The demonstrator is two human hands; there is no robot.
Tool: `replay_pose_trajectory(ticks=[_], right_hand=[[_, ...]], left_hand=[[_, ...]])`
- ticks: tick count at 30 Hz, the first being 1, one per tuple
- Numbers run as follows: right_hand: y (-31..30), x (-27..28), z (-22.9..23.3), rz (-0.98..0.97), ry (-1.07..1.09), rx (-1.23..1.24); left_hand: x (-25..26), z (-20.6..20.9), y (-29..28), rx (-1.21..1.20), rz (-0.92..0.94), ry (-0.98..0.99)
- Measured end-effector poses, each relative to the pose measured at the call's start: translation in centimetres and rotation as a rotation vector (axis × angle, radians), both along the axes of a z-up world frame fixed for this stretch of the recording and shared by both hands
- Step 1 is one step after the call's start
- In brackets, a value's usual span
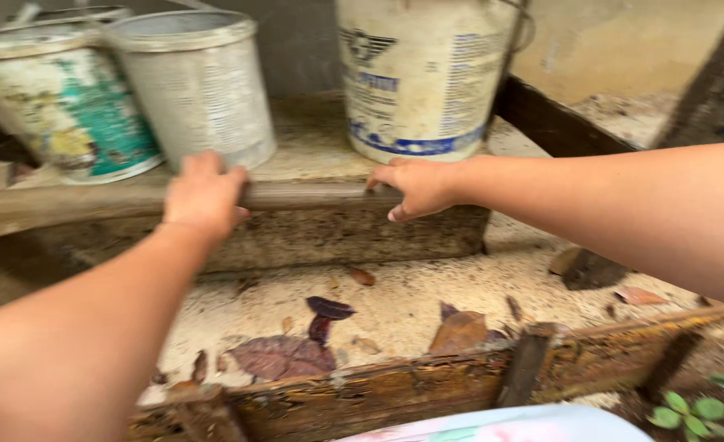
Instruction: The person picks up a white sack from a bucket, shakes it out, and then folds it flat on a wooden table outside.
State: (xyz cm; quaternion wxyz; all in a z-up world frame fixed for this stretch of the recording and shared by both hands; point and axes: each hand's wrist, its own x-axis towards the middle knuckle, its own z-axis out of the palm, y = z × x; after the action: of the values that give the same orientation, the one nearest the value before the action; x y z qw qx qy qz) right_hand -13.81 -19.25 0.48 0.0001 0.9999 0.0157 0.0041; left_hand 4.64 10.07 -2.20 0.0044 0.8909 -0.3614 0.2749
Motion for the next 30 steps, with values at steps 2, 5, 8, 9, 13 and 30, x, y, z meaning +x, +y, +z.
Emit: replay_pose_trajectory(ticks=[2, 5, 8, 9, 13, 30], right_hand=[[1.0, 1.4, -0.2, -0.012, -0.001, 0.006], [2.5, 3.7, -0.8, -0.055, -0.007, -0.023], [3.9, 5.8, -1.5, -0.138, 0.036, -0.155], [4.1, 6.3, -1.6, -0.144, 0.032, -0.186], [5.9, 6.0, -2.6, -0.266, 0.016, -0.075], [6.2, 3.9, -4.3, -0.330, -0.209, 0.145]], left_hand=[[2.3, 1.4, 3.9, 0.037, 0.163, 0.058], [4.4, 3.2, 7.4, 0.098, 0.279, 0.203], [4.4, 4.2, 6.5, 0.152, 0.299, 0.373], [3.9, 4.2, 6.2, 0.141, 0.297, 0.403], [1.3, 4.2, 7.1, 0.074, 0.302, 0.443], [2.9, 0.3, 7.4, -0.177, 0.120, 0.250]])
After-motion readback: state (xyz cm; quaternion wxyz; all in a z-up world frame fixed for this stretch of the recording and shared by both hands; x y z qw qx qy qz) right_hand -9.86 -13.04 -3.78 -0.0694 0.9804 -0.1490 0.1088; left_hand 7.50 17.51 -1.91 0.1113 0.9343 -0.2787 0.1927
